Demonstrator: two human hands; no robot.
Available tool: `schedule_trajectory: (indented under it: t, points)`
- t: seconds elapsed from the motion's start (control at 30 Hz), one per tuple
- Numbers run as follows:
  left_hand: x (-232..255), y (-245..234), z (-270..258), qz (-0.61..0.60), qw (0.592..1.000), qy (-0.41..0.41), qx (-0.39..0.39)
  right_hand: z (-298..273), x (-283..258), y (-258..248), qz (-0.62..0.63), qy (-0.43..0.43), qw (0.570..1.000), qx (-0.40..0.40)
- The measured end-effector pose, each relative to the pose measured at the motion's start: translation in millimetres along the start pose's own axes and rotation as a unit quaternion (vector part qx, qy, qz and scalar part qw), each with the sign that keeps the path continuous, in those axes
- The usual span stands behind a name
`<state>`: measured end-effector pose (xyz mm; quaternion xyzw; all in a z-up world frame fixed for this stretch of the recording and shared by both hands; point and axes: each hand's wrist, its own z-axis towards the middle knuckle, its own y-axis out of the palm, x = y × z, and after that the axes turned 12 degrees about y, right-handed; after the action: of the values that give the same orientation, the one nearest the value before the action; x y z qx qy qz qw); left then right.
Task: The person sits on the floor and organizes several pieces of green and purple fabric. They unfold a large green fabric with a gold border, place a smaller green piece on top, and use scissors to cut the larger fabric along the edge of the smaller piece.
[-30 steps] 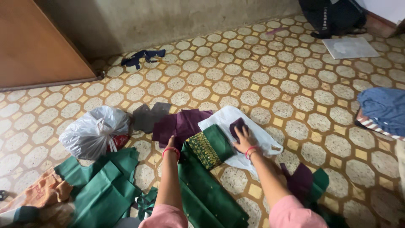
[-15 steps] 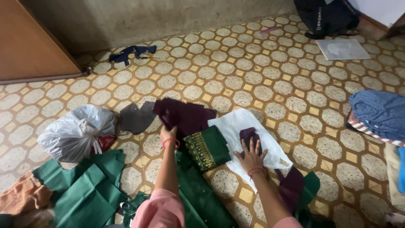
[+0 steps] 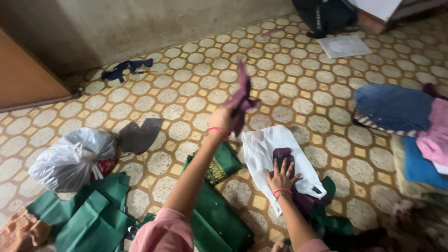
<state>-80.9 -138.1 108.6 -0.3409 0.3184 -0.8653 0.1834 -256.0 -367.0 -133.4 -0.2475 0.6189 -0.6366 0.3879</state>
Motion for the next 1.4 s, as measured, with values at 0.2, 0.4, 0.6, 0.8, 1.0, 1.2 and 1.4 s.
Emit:
schedule_trajectory:
  t: [0.2, 0.4, 0.6, 0.8, 1.0, 1.2, 1.4]
  points:
    - [108.3, 79.9, -3.9, -0.147, 0.987, 0.018, -0.066, -3.2, 26.2, -13.7, 0.139, -0.025, 0.988, 0.068]
    - [144.2, 141.5, -24.8, -0.546, 0.833, -0.086, -0.02, -3.6, 54.8, -13.0, 0.074, 0.028, 0.983, 0.166]
    - [87.7, 232.0, -87.6, -0.508, 0.803, -0.284, 0.129, -1.6, 62.4, -4.4, 0.135, -0.033, 0.976, 0.168]
    - [6.8, 279.6, -170.3, -0.428, 0.778, -0.44, 0.132, 4.5, 91.4, -4.4, 0.279, 0.067, 0.957, 0.048]
    - [21.7, 277.0, -183.3, -0.375, 0.753, -0.521, 0.147, 20.6, 117.3, 0.0, 0.306, 0.067, 0.95, -0.021]
    - [108.6, 275.8, -229.3, -0.203, 0.868, -0.395, -0.225, 16.0, 102.6, -10.7, 0.331, 0.142, 0.927, -0.106]
    - [127.0, 276.5, -233.4, -0.273, 0.84, -0.46, -0.085, 10.3, 98.5, -22.2, 0.377, 0.108, 0.903, -0.173]
